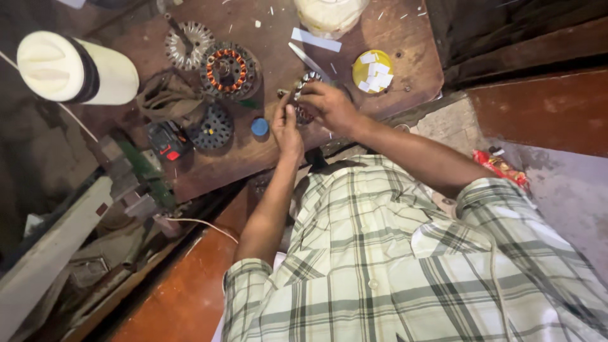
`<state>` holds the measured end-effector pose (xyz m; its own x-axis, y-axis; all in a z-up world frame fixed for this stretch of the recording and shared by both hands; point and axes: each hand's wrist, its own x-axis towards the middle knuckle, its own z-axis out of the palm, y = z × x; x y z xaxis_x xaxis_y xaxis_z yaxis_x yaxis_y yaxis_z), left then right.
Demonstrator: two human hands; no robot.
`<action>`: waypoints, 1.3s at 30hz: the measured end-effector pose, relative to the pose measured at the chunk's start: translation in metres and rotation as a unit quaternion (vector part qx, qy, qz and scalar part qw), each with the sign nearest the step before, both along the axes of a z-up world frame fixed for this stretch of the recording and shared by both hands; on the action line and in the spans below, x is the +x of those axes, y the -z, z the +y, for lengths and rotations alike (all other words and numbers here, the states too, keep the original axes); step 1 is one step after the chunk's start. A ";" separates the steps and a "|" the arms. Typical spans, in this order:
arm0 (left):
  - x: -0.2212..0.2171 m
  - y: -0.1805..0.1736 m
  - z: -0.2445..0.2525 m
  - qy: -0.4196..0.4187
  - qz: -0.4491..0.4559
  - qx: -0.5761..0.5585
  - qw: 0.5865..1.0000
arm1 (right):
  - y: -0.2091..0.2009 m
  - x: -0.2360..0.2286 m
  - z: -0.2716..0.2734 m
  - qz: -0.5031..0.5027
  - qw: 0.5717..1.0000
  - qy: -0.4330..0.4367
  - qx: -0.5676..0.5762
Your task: The person cuts small white paper strips with scissors and inserts them into the slots of a motor stator. They rotate the stator to access different slots and continue inserting the paper pieces throughout the clip.
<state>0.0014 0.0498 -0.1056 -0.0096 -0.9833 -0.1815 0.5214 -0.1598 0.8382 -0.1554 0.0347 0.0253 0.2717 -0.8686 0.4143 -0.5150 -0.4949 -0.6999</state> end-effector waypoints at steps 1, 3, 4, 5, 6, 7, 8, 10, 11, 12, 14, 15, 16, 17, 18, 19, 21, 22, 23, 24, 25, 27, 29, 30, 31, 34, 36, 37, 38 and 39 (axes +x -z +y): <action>0.000 0.001 -0.002 -0.002 -0.007 -0.017 1.000 | 0.001 0.001 -0.001 0.010 1.000 0.002 -0.010; 0.003 0.001 0.006 -0.001 -0.034 -0.027 0.999 | 0.007 0.007 0.008 0.027 0.999 0.010 -0.021; 0.005 -0.002 0.003 -0.005 -0.052 -0.031 0.998 | 0.010 0.009 0.004 0.017 0.999 0.038 -0.006; 0.005 -0.006 -0.001 -0.009 -0.070 -0.035 0.997 | 0.012 0.010 0.000 0.007 0.998 0.066 0.009; 0.005 -0.011 -0.003 -0.012 -0.100 -0.056 0.993 | 0.014 0.011 -0.007 -0.002 0.996 0.091 0.023; 0.006 -0.017 -0.005 -0.016 -0.129 -0.077 0.989 | 0.016 0.009 -0.015 0.016 0.991 0.121 0.046; 0.005 -0.022 -0.001 -0.020 -0.159 -0.091 0.983 | 0.020 0.004 -0.018 0.035 0.985 0.149 0.075; 0.002 -0.031 0.001 -0.059 -0.300 -0.107 0.946 | 0.030 -0.012 -0.025 0.017 0.977 0.167 0.135; 0.000 -0.036 0.002 -0.076 -0.368 -0.115 0.920 | 0.033 -0.027 -0.026 -0.020 0.973 0.157 0.165; -0.003 -0.041 -0.004 -0.096 -0.392 -0.120 0.907 | 0.036 -0.045 -0.033 -0.055 0.970 0.144 0.189; -0.009 -0.049 -0.010 -0.138 -0.439 -0.125 0.879 | 0.041 -0.085 -0.029 0.029 0.958 0.249 0.137; -0.011 -0.051 -0.010 -0.135 -0.434 -0.125 0.882 | 0.044 -0.108 -0.026 0.107 0.954 0.250 0.130; -0.011 -0.054 -0.007 -0.130 -0.430 -0.121 0.885 | 0.050 -0.126 -0.020 0.185 0.943 0.248 0.124; -0.010 -0.056 -0.004 -0.125 -0.426 -0.118 0.888 | 0.057 -0.140 -0.017 0.203 0.937 0.245 0.144; -0.008 -0.058 -0.004 -0.116 -0.413 -0.117 0.896 | 0.064 -0.149 -0.017 0.219 0.931 0.245 0.162; -0.004 -0.062 -0.005 -0.106 -0.401 -0.116 0.903 | 0.071 -0.155 -0.017 0.224 0.930 0.244 0.158; 0.003 -0.070 -0.013 -0.060 -0.396 -0.122 0.908 | 0.081 -0.162 -0.021 0.237 0.929 0.243 0.147; 0.011 -0.075 -0.020 -0.021 -0.404 -0.129 0.905 | 0.084 -0.163 -0.023 0.233 0.932 0.240 0.140; 0.017 -0.080 -0.027 0.019 -0.412 -0.134 0.901 | 0.086 -0.163 -0.025 0.229 0.935 0.237 0.133; 0.021 -0.085 -0.032 0.051 -0.408 -0.106 0.906 | 0.086 -0.162 -0.025 0.226 0.937 0.233 0.127; 0.025 -0.089 -0.037 0.084 -0.402 -0.077 0.908 | 0.086 -0.161 -0.024 0.233 0.936 0.231 0.128; 0.029 -0.100 -0.042 0.105 -0.418 -0.093 0.898 | 0.080 -0.160 -0.025 0.249 0.934 0.224 0.125; 0.024 -0.111 -0.039 0.087 -0.462 -0.181 0.864 | 0.073 -0.156 -0.023 0.249 0.932 0.220 0.143; 0.021 -0.116 -0.035 0.077 -0.474 -0.199 0.854 | 0.071 -0.154 -0.019 0.249 0.931 0.219 0.154; 0.015 -0.121 -0.031 0.068 -0.487 -0.217 0.844 | 0.068 -0.153 -0.015 0.250 0.933 0.215 0.148; 0.003 -0.134 -0.028 0.057 -0.496 -0.273 0.822 | 0.065 -0.143 -0.015 0.273 0.930 0.209 0.128; -0.003 -0.137 -0.024 0.057 -0.481 -0.277 0.829 | 0.066 -0.136 -0.012 0.311 0.918 0.217 0.118; -0.005 -0.136 -0.023 0.056 -0.467 -0.263 0.842 | 0.067 -0.133 -0.009 0.316 0.910 0.232 0.135; -0.007 -0.136 -0.028 0.053 -0.451 -0.256 0.853 | 0.065 -0.132 -0.013 0.320 0.903 0.248 0.145; -0.007 -0.134 -0.032 0.047 -0.451 -0.234 0.860 | 0.064 -0.130 -0.018 0.323 0.895 0.265 0.155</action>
<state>-0.0056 0.0181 0.0279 -0.1563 -0.9532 0.2588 -0.3723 0.2995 0.8784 -0.2856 0.0168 -0.0382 -0.1169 -0.9925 0.0362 -0.9670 0.1054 -0.2320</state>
